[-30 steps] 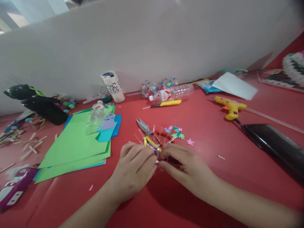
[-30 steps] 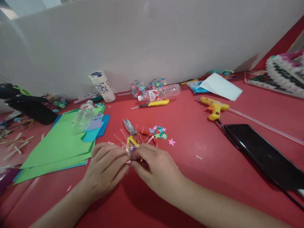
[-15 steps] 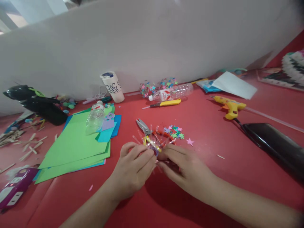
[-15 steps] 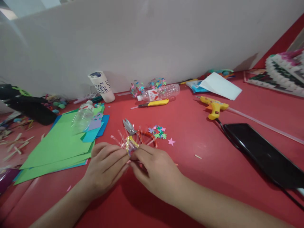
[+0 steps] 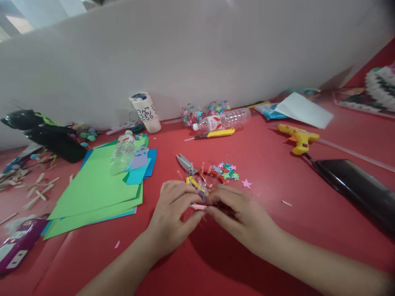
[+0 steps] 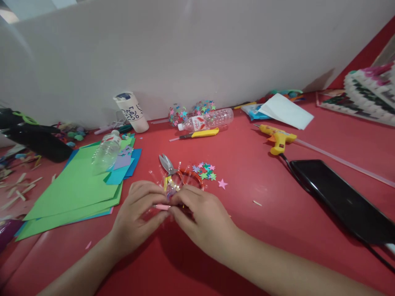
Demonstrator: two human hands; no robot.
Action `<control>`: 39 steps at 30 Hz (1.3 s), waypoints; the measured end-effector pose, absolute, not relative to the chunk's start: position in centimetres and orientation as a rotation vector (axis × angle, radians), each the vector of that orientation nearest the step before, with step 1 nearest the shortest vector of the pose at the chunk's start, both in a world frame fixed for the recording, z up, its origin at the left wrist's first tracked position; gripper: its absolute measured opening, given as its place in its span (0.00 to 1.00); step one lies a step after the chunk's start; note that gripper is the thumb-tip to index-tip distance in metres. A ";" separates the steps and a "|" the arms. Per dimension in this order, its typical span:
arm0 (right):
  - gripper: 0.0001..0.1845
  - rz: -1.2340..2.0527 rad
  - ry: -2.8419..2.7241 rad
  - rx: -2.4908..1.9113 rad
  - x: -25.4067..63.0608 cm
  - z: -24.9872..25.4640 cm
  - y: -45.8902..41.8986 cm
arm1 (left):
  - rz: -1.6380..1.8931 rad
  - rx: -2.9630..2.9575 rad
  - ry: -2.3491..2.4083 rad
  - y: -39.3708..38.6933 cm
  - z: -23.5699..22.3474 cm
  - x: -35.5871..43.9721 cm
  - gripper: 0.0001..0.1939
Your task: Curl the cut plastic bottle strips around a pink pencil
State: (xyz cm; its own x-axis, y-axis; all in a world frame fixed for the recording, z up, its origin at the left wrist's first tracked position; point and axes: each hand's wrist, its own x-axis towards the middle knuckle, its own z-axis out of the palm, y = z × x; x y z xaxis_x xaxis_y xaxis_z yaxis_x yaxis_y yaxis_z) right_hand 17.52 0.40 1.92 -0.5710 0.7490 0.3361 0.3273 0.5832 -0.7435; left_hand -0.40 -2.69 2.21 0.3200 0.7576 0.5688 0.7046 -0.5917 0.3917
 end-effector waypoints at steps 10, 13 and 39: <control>0.05 0.764 -2.072 -0.759 17.4 1.9 0.3 | 1.193 1.985 1.369 -2.6 2.2 0.0 0.02; 0.06 0.904 -2.008 -0.830 17.3 2.2 0.4 | 1.175 1.902 1.353 -2.6 2.2 0.1 0.02; 0.08 1.139 -1.925 -0.991 16.9 2.1 0.6 | 1.233 1.607 1.379 -2.5 1.6 0.7 0.02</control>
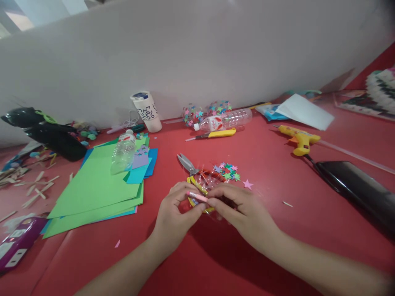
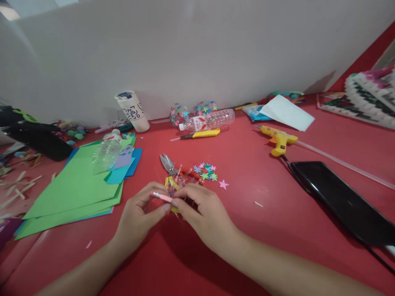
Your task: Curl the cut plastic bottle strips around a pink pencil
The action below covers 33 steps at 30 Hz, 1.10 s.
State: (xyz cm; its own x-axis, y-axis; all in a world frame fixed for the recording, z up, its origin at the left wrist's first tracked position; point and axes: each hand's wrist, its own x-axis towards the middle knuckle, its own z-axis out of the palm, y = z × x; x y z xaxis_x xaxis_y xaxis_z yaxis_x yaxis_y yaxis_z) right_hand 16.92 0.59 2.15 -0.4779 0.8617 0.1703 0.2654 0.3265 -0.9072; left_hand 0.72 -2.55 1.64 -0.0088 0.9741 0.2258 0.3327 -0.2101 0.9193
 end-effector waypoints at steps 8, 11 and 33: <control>0.08 0.979 -2.028 -0.954 17.0 1.8 0.7 | 1.203 1.620 1.370 -2.3 1.4 0.5 0.01; 0.09 0.996 -2.030 -0.965 17.0 1.8 0.7 | 1.211 1.728 1.437 -2.4 1.4 0.5 0.01; 0.12 0.981 -2.110 -0.937 17.1 2.0 0.6 | 1.180 2.555 1.584 -2.4 2.0 -0.7 0.09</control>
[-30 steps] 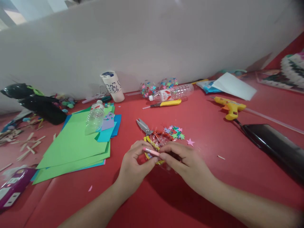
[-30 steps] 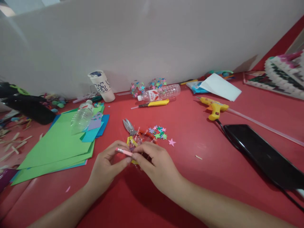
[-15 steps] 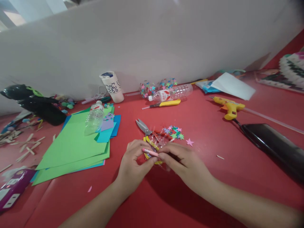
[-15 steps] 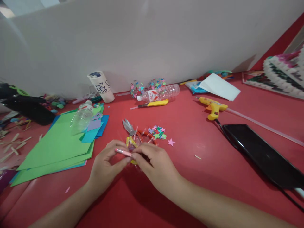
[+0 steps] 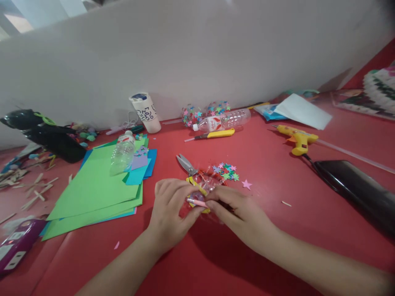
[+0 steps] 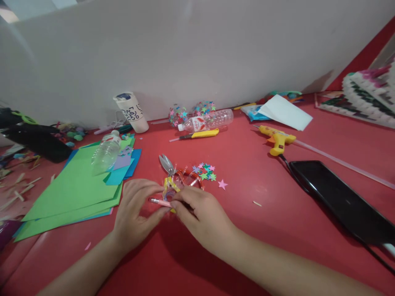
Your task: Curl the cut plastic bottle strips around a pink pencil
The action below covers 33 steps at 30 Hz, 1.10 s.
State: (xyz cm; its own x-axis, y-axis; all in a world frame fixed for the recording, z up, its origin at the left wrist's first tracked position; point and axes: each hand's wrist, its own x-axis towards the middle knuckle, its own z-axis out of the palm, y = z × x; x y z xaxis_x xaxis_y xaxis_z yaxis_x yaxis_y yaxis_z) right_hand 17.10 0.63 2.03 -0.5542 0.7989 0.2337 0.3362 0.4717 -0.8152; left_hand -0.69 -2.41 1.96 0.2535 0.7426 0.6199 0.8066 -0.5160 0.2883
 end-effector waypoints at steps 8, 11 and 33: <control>0.08 0.820 -2.205 -0.828 17.3 1.7 0.7 | -0.967 -2.509 -1.357 -2.6 2.3 -0.8 0.03; 0.06 0.814 -2.161 -0.806 17.4 1.9 0.7 | -1.114 -2.518 -1.511 -2.6 2.2 -0.5 0.04; 0.06 0.816 -2.041 -0.784 17.2 2.0 0.4 | -1.792 -2.569 -1.959 -2.6 2.1 0.5 0.03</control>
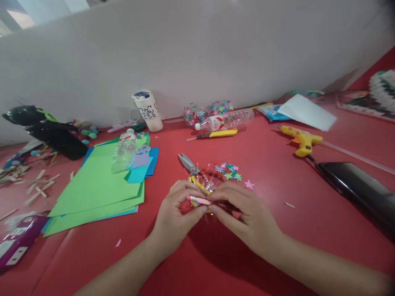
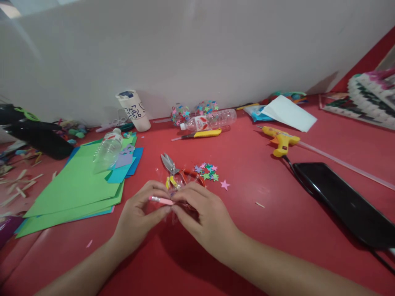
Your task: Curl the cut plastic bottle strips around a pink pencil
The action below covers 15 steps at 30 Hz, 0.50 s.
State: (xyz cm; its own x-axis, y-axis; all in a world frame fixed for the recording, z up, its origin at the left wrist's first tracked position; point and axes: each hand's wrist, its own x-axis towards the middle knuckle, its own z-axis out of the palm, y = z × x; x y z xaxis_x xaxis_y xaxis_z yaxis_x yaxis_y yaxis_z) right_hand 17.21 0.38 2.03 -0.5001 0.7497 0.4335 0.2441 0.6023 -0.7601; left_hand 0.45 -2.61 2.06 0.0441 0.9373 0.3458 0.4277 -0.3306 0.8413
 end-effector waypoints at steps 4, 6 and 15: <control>0.05 0.843 -2.036 -0.833 17.1 2.1 0.3 | 1.263 1.836 1.389 -2.7 2.0 0.5 0.04; 0.05 0.864 -2.024 -0.875 17.1 2.1 0.3 | 1.265 1.863 1.399 -2.8 2.0 0.5 0.04; 0.05 0.915 -1.986 -0.907 17.1 2.2 0.2 | 1.312 1.870 1.435 -2.8 1.7 1.1 0.04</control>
State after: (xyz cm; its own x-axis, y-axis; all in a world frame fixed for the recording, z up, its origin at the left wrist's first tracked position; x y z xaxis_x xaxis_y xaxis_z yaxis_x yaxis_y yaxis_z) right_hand 17.11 0.19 2.16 -0.4634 0.8214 0.3324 0.2808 0.4919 -0.8241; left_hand 1.12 -2.77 1.67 0.0116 0.9106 0.4130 0.4929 -0.3646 0.7900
